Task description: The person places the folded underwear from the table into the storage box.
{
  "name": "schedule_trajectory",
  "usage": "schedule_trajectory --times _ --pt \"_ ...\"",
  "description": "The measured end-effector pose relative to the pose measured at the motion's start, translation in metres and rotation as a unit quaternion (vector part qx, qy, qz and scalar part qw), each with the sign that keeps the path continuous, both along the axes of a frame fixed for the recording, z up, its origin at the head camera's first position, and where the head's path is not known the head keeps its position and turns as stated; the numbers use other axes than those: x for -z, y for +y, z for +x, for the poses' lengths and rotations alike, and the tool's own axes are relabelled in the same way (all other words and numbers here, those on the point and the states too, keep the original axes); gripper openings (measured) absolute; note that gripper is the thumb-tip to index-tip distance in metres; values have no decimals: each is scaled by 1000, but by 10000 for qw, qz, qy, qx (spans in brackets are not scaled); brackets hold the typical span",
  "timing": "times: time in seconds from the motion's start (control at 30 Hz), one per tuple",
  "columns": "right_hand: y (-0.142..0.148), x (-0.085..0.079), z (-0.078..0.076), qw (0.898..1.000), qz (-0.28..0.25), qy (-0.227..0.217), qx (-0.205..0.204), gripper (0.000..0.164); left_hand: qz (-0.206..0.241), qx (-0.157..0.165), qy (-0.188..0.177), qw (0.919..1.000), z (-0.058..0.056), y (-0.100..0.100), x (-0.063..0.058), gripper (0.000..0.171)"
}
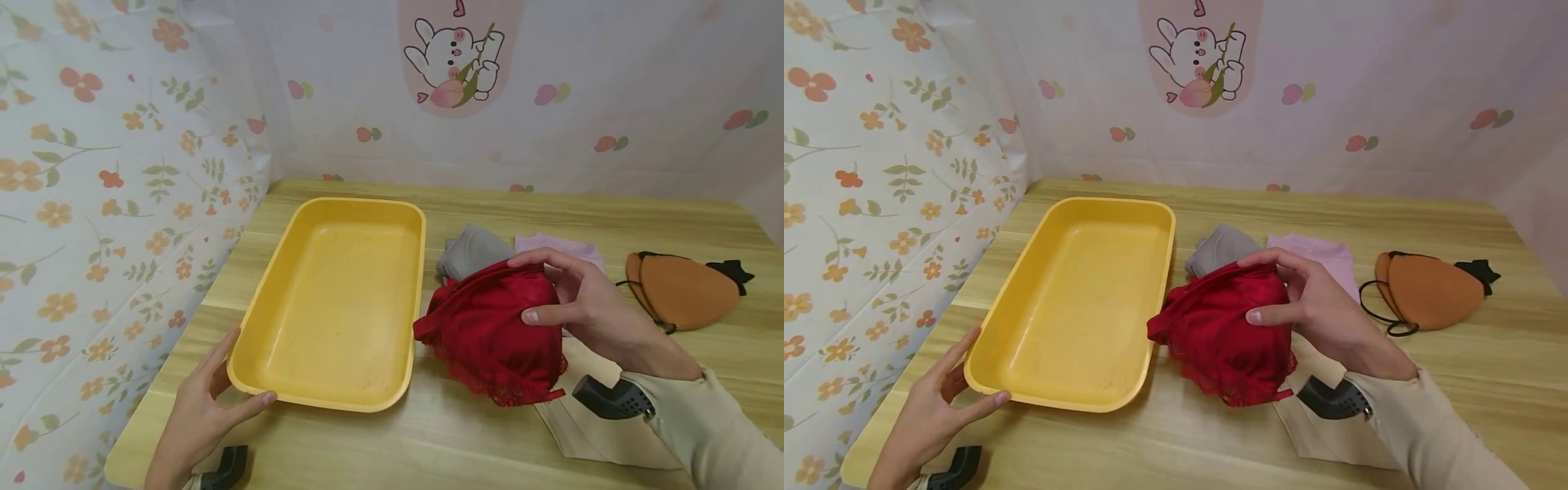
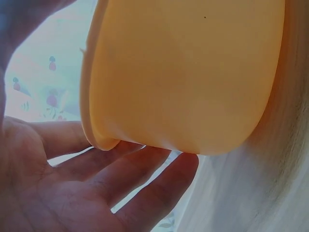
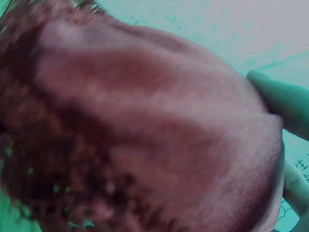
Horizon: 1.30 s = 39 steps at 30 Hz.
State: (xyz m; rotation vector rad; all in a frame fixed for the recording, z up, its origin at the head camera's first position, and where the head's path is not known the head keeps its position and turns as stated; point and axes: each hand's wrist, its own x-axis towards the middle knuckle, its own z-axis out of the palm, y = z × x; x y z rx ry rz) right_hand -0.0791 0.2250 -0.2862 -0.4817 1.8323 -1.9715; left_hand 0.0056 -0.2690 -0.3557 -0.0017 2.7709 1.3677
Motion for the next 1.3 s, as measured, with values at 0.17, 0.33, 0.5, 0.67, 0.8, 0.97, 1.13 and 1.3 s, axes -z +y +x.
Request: schedule_trajectory --times 0.17,0.33,0.5,0.67,0.8,0.97,1.13,1.3 --pt "-8 -6 -12 9997 -189 -140 -7 57 59 42 86 9999 3 0 1 108" --pt "-19 -12 -19 9977 -528 -390 178 53 222 145 52 9996 1 1 1 108" --pt "-39 -25 -27 9946 -575 -658 552 47 153 109 -129 9997 0 0 1 110" --pt "-69 -34 -45 9922 -549 -851 726 47 -51 35 -89 9999 2 -2 5 111" --pt "-94 -36 -59 9916 -514 -913 764 47 -28 81 -21 10000 3 -1 10 109" --pt "-125 -32 -69 9897 -595 -1037 782 49 -121 63 -168 9998 2 1 11 110" --pt "-156 -22 -77 9872 -726 -1137 851 51 -13 141 27 9999 3 2 13 108" --pt "-184 -8 -90 9801 -955 -1385 1055 50 33 223 227 9995 4 -1 17 108"
